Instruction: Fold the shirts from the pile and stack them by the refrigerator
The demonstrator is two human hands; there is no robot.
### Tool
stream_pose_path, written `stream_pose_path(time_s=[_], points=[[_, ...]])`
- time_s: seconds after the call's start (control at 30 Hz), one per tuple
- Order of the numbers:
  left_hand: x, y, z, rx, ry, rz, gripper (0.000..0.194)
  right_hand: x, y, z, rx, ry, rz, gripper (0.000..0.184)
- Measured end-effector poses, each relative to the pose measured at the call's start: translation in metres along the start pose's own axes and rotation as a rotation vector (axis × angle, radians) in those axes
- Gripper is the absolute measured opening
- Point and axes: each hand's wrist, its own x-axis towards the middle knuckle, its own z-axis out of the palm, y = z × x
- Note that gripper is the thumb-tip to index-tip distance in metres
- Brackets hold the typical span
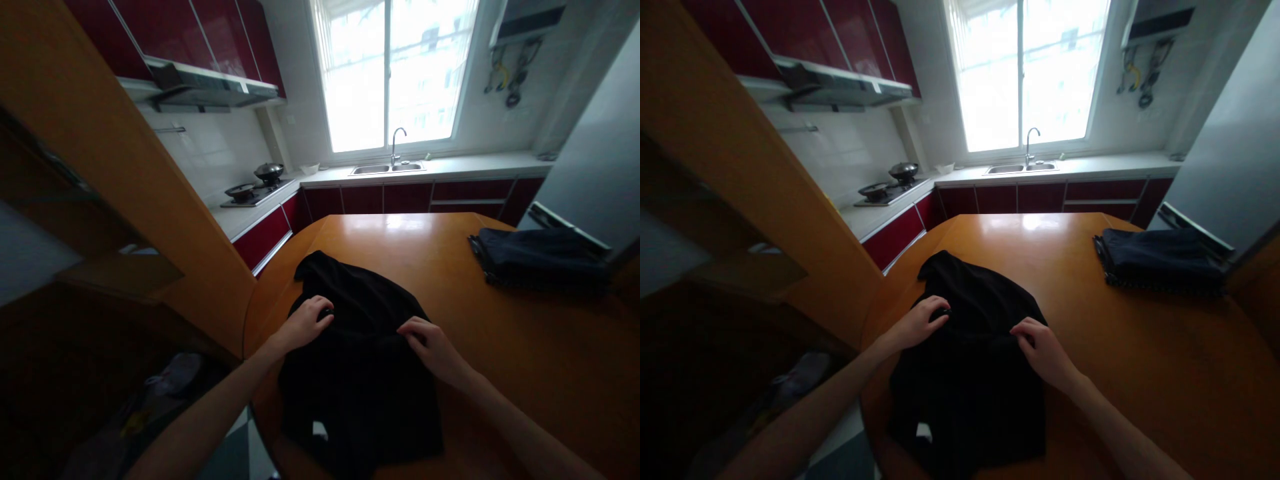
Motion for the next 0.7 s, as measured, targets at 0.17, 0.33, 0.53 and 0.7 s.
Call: stream_pose_path(time_s=[0.17,0.33,0.53,0.7], points=[[0.047,-0.012,0.039,0.156,0.001,-0.269,0.062,0.001,0.010,0.004,-0.048,0.123,0.006,0.023],[0.100,0.011,0.077,0.184,-0.105,-0.366,0.088,0.001,0.014,0.003,-0.065,0.181,0.008,0.021],[0.151,-0.023,0.089,0.261,-0.084,-0.309,0.071,0.003,0.027,-0.005,-0.065,0.179,0.050,0.022],[0.196,-0.086,0.051,0.353,-0.031,-0.202,0.063,0.004,0.033,-0.005,-0.066,0.110,0.062,0.023]])
